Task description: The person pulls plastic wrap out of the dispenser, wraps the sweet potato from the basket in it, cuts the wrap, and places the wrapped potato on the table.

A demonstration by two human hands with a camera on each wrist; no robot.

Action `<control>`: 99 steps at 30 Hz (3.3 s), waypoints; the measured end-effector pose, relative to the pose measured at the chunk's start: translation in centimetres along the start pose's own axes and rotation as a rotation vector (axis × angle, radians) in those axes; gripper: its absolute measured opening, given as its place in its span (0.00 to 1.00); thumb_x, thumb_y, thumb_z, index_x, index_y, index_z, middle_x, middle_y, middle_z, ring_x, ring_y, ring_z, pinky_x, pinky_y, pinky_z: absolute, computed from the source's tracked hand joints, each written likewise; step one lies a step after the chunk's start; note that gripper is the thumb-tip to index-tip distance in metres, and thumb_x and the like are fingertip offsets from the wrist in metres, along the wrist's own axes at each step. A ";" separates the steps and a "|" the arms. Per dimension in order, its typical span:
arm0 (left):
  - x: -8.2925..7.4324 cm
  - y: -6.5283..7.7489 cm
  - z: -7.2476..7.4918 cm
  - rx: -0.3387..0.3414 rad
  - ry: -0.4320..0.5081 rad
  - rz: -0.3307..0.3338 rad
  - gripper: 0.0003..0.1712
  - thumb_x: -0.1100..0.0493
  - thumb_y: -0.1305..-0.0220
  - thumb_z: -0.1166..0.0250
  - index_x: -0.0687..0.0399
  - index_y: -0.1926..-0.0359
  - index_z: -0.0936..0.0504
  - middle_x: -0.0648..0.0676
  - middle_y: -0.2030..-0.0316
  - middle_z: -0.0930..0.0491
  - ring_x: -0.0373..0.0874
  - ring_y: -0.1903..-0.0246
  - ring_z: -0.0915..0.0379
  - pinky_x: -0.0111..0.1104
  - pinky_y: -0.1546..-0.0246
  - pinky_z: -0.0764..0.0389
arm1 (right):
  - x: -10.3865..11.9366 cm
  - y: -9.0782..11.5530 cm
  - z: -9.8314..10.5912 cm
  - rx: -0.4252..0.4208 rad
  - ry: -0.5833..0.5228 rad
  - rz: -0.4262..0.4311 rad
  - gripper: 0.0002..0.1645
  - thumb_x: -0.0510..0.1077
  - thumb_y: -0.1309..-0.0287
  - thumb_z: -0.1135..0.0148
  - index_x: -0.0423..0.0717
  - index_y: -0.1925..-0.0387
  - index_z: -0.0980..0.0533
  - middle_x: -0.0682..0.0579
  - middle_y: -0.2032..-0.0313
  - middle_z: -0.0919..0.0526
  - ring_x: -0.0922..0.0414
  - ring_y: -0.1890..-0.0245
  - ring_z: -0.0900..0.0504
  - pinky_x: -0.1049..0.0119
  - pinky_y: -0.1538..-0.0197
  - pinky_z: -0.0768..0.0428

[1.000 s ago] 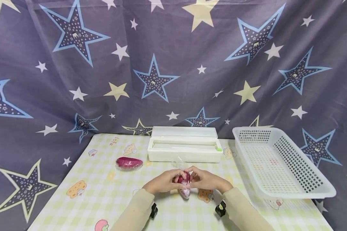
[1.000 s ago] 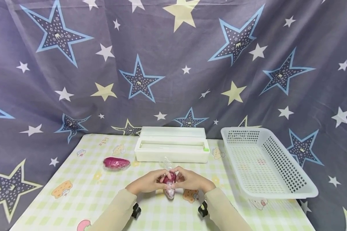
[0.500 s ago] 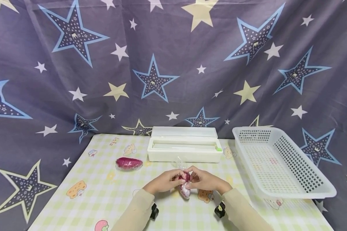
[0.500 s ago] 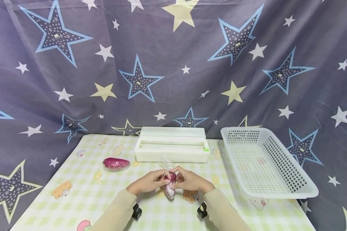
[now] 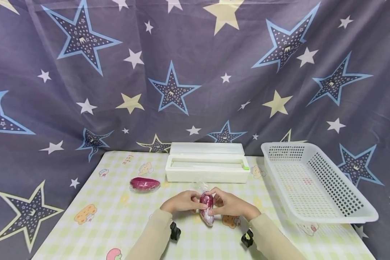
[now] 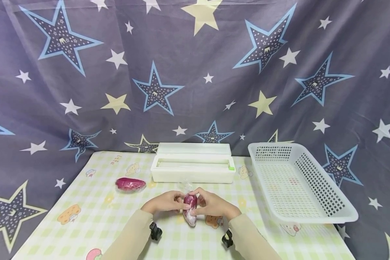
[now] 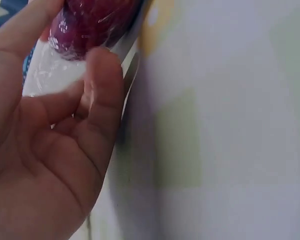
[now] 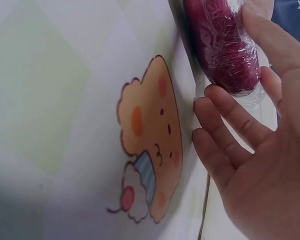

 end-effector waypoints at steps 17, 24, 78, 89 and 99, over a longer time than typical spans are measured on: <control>-0.3 -1.8 0.0 0.210 0.156 0.003 0.28 0.54 0.43 0.25 0.51 0.44 0.27 0.46 0.73 0.29 0.37 0.83 0.40 0.26 0.82 0.35 | -0.4 0.1 -0.1 0.016 -0.013 -0.011 0.36 0.53 0.38 0.30 0.62 0.32 0.35 0.52 0.53 0.22 0.50 0.49 0.22 0.50 0.42 0.24; -0.2 -1.5 -0.2 0.147 0.146 0.048 0.41 0.52 0.42 0.25 0.46 0.30 0.32 0.48 0.74 0.30 0.39 0.83 0.39 0.28 0.81 0.33 | -0.5 0.3 -0.2 0.011 -0.018 -0.023 0.37 0.54 0.38 0.30 0.63 0.31 0.36 0.54 0.54 0.21 0.51 0.49 0.22 0.48 0.41 0.25; -1.8 0.4 -0.6 -0.152 -0.154 -0.308 0.21 0.53 0.43 0.23 0.41 0.48 0.17 0.45 0.52 0.28 0.42 0.52 0.32 0.42 0.48 0.25 | -0.7 0.5 -0.3 -0.069 -0.031 -0.049 0.45 0.54 0.42 0.27 0.59 0.29 0.41 0.54 0.58 0.20 0.57 0.57 0.21 0.55 0.51 0.24; -2.0 0.3 -0.7 -0.145 -0.171 -0.315 0.09 0.58 0.42 0.24 0.46 0.60 0.12 0.43 0.66 0.23 0.36 0.65 0.26 0.30 0.61 0.20 | -0.7 0.3 -0.3 -0.075 0.003 -0.032 0.49 0.55 0.42 0.27 0.48 0.27 0.43 0.56 0.59 0.20 0.55 0.55 0.20 0.53 0.45 0.24; -2.1 0.4 -0.6 -0.103 -0.160 -0.292 0.03 0.59 0.41 0.25 0.48 0.66 0.12 0.40 0.73 0.19 0.35 0.72 0.25 0.29 0.68 0.20 | -0.6 0.2 -0.3 -0.073 0.012 -0.050 0.49 0.56 0.42 0.27 0.50 0.27 0.42 0.57 0.59 0.20 0.58 0.57 0.20 0.55 0.49 0.23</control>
Point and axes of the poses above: each hand's wrist, its own y-axis away from the middle knuckle, its own z-axis out of the back of the hand, x = y × z, the point moved 3 cm from there along -y, towards the middle knuckle
